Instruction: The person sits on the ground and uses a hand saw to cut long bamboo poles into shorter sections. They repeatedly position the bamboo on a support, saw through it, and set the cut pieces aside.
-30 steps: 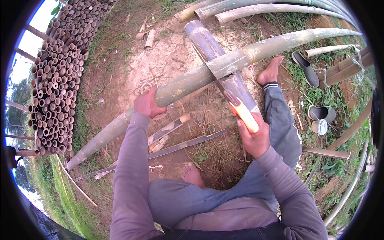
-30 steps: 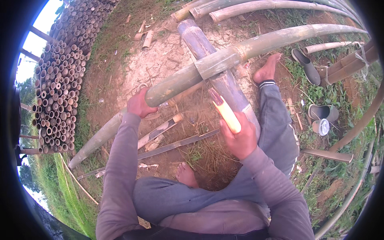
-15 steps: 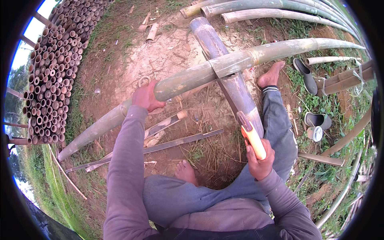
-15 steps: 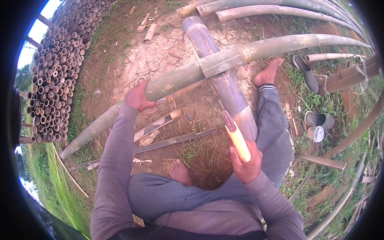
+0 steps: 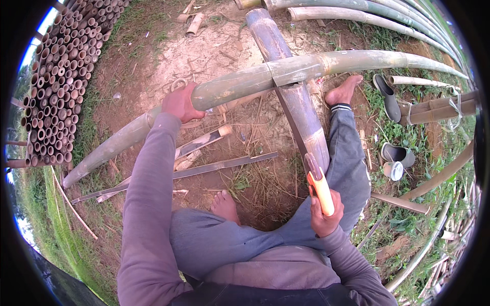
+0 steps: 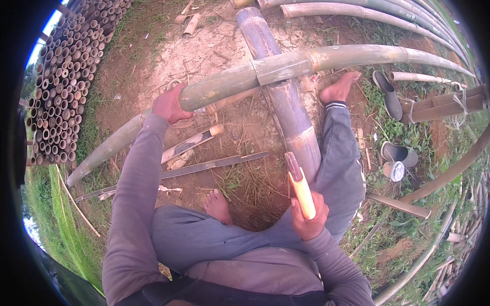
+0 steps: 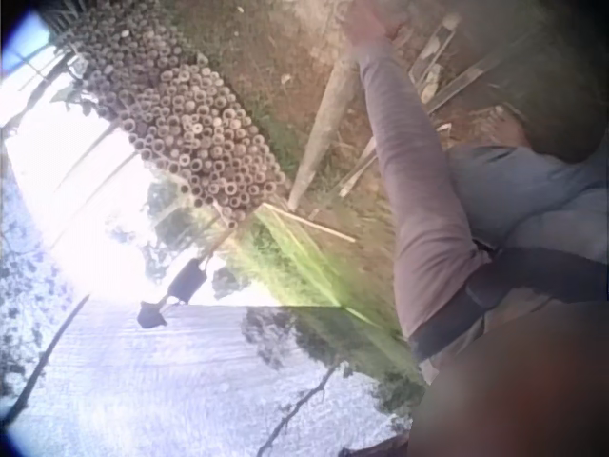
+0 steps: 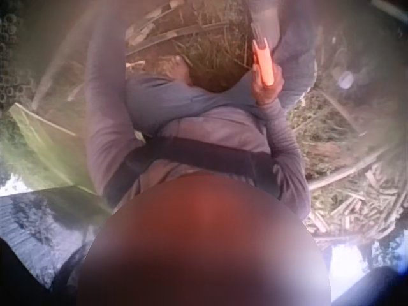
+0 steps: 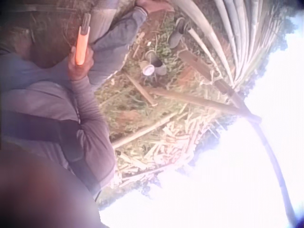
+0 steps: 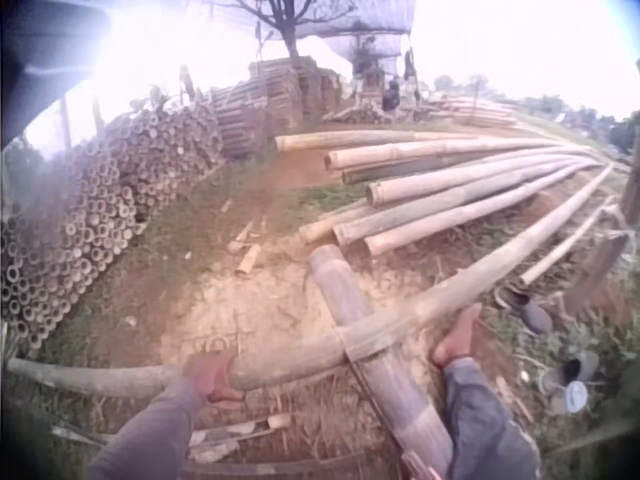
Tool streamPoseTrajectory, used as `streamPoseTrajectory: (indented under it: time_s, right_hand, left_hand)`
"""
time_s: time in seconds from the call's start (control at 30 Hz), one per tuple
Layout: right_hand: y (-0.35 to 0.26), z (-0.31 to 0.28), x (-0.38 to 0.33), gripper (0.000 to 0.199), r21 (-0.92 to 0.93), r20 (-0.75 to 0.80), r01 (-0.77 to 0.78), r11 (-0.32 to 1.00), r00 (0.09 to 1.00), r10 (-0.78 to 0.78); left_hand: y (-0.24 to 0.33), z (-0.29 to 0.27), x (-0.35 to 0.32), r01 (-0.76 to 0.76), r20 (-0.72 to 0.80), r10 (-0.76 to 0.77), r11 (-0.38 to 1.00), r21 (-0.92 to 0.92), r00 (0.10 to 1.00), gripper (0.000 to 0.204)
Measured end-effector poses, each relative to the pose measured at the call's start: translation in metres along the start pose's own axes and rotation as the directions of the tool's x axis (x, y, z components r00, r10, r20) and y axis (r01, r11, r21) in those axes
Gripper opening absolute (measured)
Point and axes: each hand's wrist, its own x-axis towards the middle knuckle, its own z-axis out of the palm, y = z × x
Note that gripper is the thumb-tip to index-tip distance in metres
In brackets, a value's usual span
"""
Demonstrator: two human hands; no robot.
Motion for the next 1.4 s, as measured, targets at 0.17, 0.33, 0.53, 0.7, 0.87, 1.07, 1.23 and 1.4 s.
streamPoseTrajectory:
  time_s: [0.17,0.33,0.53,0.7,0.87,1.07,1.23,1.4]
  right_hand:
    - [0.029,0.103,0.158,0.023,0.236,-0.034,-0.087,0.968,0.995,0.097]
    - [0.040,0.104,0.127,0.028,0.193,-0.065,-0.063,0.979,0.995,0.077]
    - [0.023,-0.003,-0.031,0.022,0.022,0.005,-0.053,0.998,0.999,0.053]
    - [0.022,0.091,0.140,0.024,0.180,0.017,-0.182,0.967,0.983,0.182]
    - [0.031,0.117,0.179,0.026,0.089,-0.038,-0.108,0.990,0.993,0.112]
    - [0.016,0.004,-0.015,0.024,0.123,0.004,-0.107,0.987,0.994,0.107]
    - [0.029,0.088,0.109,0.018,0.216,-0.051,-0.109,0.970,0.991,0.123]
    - [0.042,0.135,0.191,0.025,0.095,0.002,-0.132,0.987,0.991,0.133]
  left_hand:
    - [0.004,-0.006,-0.001,-0.007,-0.049,0.008,1.000,0.012,0.999,0.094]
    - [0.006,-0.012,-0.008,-0.044,-0.038,0.042,0.998,-0.051,0.998,0.094]
    - [-0.002,0.000,0.000,-0.036,-0.058,0.034,0.999,-0.036,0.998,0.095]
    - [0.000,-0.001,0.000,-0.009,-0.029,0.009,1.000,-0.007,1.000,0.093]
    - [0.005,-0.011,-0.007,-0.039,-0.050,0.039,0.999,-0.009,0.998,0.091]
    - [-0.003,0.001,-0.002,-0.071,-0.097,0.068,0.997,-0.022,0.993,0.087]
    - [-0.001,-0.001,-0.003,-0.058,-0.060,0.054,0.996,-0.071,0.997,0.089]
    - [0.008,-0.016,-0.014,-0.023,-0.029,0.021,0.997,-0.069,0.999,0.087]
